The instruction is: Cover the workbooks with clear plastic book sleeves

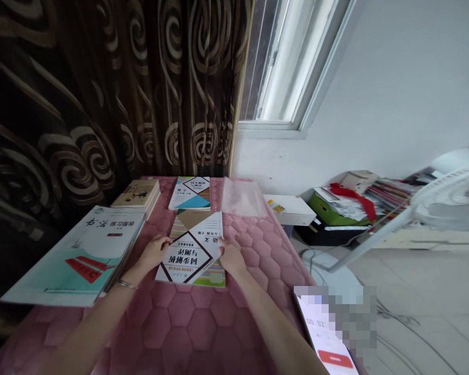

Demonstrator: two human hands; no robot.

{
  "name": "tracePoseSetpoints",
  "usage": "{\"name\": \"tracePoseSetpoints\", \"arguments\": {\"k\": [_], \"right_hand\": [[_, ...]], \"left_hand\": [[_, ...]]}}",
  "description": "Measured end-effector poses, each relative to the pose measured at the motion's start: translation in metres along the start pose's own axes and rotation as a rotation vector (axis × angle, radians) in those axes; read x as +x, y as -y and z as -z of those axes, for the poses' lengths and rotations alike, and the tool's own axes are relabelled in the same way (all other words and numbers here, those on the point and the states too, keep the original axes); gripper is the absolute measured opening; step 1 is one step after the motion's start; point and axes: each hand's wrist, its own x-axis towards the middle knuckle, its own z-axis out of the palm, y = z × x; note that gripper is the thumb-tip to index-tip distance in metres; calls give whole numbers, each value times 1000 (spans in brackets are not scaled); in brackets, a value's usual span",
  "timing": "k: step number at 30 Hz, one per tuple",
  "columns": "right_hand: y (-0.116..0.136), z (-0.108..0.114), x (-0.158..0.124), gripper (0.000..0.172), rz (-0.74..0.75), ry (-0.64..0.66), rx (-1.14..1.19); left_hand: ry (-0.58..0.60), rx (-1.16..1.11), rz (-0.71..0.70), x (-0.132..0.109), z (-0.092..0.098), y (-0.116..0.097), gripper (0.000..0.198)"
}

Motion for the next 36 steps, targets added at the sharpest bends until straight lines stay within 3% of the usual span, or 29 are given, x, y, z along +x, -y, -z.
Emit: {"name": "tracePoseSetpoints", "arguments": {"k": [6, 12, 16, 19, 23, 28, 31, 36], "right_hand": [[14, -5, -11, 55, -53, 22, -192], [18, -5, -18, 53, -50, -31, -299], [8, -2, -21, 43, 88, -168, -371], [12, -6, -39, 37, 227, -227, -351], [43, -28, -77, 26, 450, -161, -206], [71, -52, -93, 10, 558, -68, -274], [66, -53, -85, 10, 603, -82, -330], [34, -43, -81, 9, 623, -118, -301]], "left_hand": [[-29, 142, 2, -37, -6, 3, 30], [-37, 328, -53, -47, -9, -1, 33], [-72, 340, -154, -61, -2, -10, 30], [3, 244, -282, -79, 2, -18, 26], [98, 123, -411, -95, 1, -29, 17], [71, 174, -525, -92, -9, -34, 12], [54, 210, -564, -89, -11, -32, 14], [34, 178, -553, -91, -3, -20, 14]]}}
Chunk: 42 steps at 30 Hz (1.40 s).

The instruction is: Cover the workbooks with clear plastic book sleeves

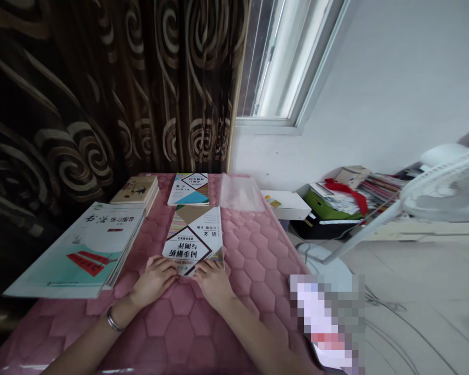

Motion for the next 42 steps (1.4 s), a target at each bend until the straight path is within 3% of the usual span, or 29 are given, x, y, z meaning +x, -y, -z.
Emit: {"name": "tracePoseSetpoints", "arguments": {"k": [10, 21, 29, 35, 39, 42], "right_hand": [[-59, 19, -47, 15, 13, -140, 7], [-74, 19, -60, 28, 16, -166, -2], [-74, 18, -62, 38, -44, -114, 87], [-68, 30, -60, 46, -85, -90, 127], [-40, 31, -44, 35, -125, -97, 134], [-9, 21, -21, 19, -148, -61, 164]], "left_hand": [[-49, 23, 15, -21, 11, 20, 18], [-43, -34, 63, -22, 4, 18, 19], [11, -101, 132, -21, 2, 20, 20], [23, -180, 166, -24, 9, 18, 31], [18, -142, 207, -14, 12, -3, 26], [13, -121, 178, 2, 5, -22, 18]]}}
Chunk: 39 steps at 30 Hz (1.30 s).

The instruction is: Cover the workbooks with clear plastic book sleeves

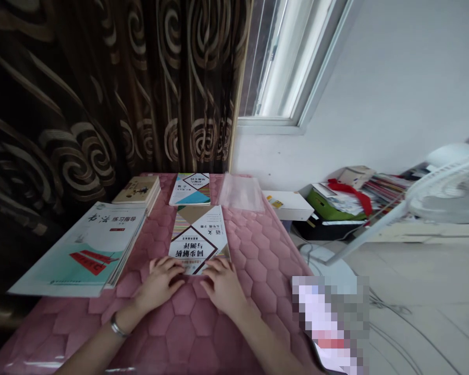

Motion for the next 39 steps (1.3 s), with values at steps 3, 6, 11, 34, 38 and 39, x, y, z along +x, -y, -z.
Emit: {"name": "tracePoseSetpoints", "arguments": {"k": [3, 6, 11, 34, 38, 39], "right_hand": [[20, -17, 18, 7, -11, 61, 22], [23, -23, 28, 2, -26, 79, 43], [3, -15, 20, 8, -36, 49, 47], [-68, 21, -25, 32, -110, 9, 205], [-71, 24, -16, 33, -172, -70, 290], [-72, 24, -10, 32, -232, -90, 288]], "left_hand": [[-9, 22, -46, 13, -12, -10, 10], [-21, 19, -71, 18, -18, -8, 10], [-23, -25, -73, 11, -12, 7, 12], [-1, -213, 96, -8, 9, 46, 14], [-51, -181, 273, 4, 8, 47, 9], [-55, -146, 366, 10, 8, 46, 9]]}}
